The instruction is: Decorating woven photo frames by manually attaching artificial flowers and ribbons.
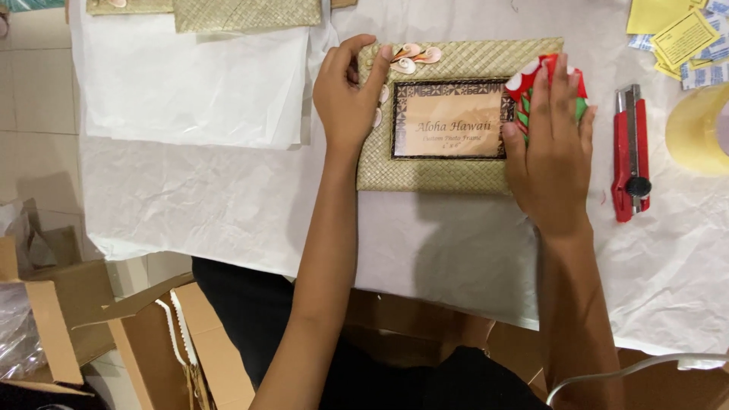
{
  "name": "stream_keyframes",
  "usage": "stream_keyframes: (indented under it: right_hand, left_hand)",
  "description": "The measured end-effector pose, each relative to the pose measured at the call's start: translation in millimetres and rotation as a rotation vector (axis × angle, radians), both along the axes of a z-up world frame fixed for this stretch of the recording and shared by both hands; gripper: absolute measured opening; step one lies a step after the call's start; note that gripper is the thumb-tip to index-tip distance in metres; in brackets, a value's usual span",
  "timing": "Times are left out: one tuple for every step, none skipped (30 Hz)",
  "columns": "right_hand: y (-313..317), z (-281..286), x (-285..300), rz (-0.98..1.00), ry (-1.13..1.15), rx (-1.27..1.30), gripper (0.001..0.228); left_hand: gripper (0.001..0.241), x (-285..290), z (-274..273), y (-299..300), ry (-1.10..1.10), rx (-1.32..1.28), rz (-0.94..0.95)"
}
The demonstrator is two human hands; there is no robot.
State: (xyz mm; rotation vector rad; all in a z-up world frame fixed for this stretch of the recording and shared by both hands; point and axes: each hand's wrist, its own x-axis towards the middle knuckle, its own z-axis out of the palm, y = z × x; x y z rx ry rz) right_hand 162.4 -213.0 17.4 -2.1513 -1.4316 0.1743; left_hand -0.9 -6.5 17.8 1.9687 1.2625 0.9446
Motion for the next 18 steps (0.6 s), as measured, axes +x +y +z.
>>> stream_keyframes:
  right_hand:
    - [-3.6,-2.8,-2.0,-0.006,-0.028,-0.015,0.059]
    - [-6.3,-5.7,-4.2,-0.005,-0.028,-0.012,0.059]
    - [-9.1,-8.7,-6.2,-0.016,-0.012,-0.024,0.061]
    - [-14.0,-11.0,-6.8,-0.029,0.001,-0.039,0.063]
    - [-16.3,-10.1,-10.1,-0.031,-0.003,-0.040,0.063]
    - [-19.4,-9.0,-12.9,-0.044,0.037,-0.074,0.066]
    - [-22.3,-7.9,-15.6,-0.057,0.076,-0.107,0.068]
    - [-25.5,-8.9,-18.2,-0.059,0.072,-0.109,0.068]
    - [-28.7,-9.8,-21.1,-0.058,0.076,-0.101,0.074]
    - [-32.0,-10.2,-23.5,-0.054,0.078,-0.093,0.081]
    - [-37.0,-15.0,-23.0,-0.054,0.073,-0.094,0.081]
    - [-41.6,-20.3,-23.5,-0.031,-0.004,-0.109,0.085]
    - [-46.4,-25.0,-24.4,-0.009,-0.080,-0.125,0.092]
    - [-45.6,-24.5,-24.4,-0.007,-0.084,-0.121,0.092]
    - [-45.1,-23.2,-24.9,0.006,-0.089,-0.122,0.096]
    - [-43.6,-21.0,-23.3,0.016,-0.101,-0.121,0.101]
    - [-45.0,-23.2,-23.3,0.016,-0.111,-0.114,0.101]
    - [-46.8,-25.3,-23.5,0.061,-0.142,-0.032,0.094]
  left_hand:
    - [0.040,-0.3,1.5,-1.1,-0.008,0.002,-0.003]
    - [0.040,-0.4,1.6,-0.5,-0.008,0.005,-0.002]
    - [0.038,-0.4,1.7,-0.1,-0.006,0.001,0.006]
    - [0.035,1.5,1.0,-1.3,-0.008,-0.007,0.011]
    - [0.035,0.6,0.8,-1.0,-0.012,-0.008,0.010]
    - [0.035,0.8,0.4,-1.1,-0.011,-0.003,0.011]
    - [0.035,1.0,-0.1,-1.2,-0.010,0.002,0.012]
    - [0.035,1.3,-1.2,-0.4,-0.014,0.000,0.010]
    - [0.035,1.4,-2.1,0.2,-0.013,0.006,0.013]
    - [0.036,1.3,-2.6,0.4,-0.014,0.012,0.019]
    - [0.036,1.2,-3.1,0.1,-0.019,0.010,0.020]
    - [0.036,0.7,-3.5,0.4,-0.021,0.013,0.014]
    - [0.036,-0.3,-3.2,0.5,-0.022,0.016,0.008]
    - [0.036,-1.0,-3.9,0.4,-0.026,0.020,0.011]
    - [0.038,-2.3,-3.7,0.2,-0.013,0.018,0.007]
    - [0.040,-1.0,-2.8,1.2,-0.007,0.018,0.003]
    - [0.040,-1.0,-4.6,2.2,-0.017,0.025,0.004]
    - [0.041,-1.9,-6.5,2.7,-0.016,0.029,-0.004]
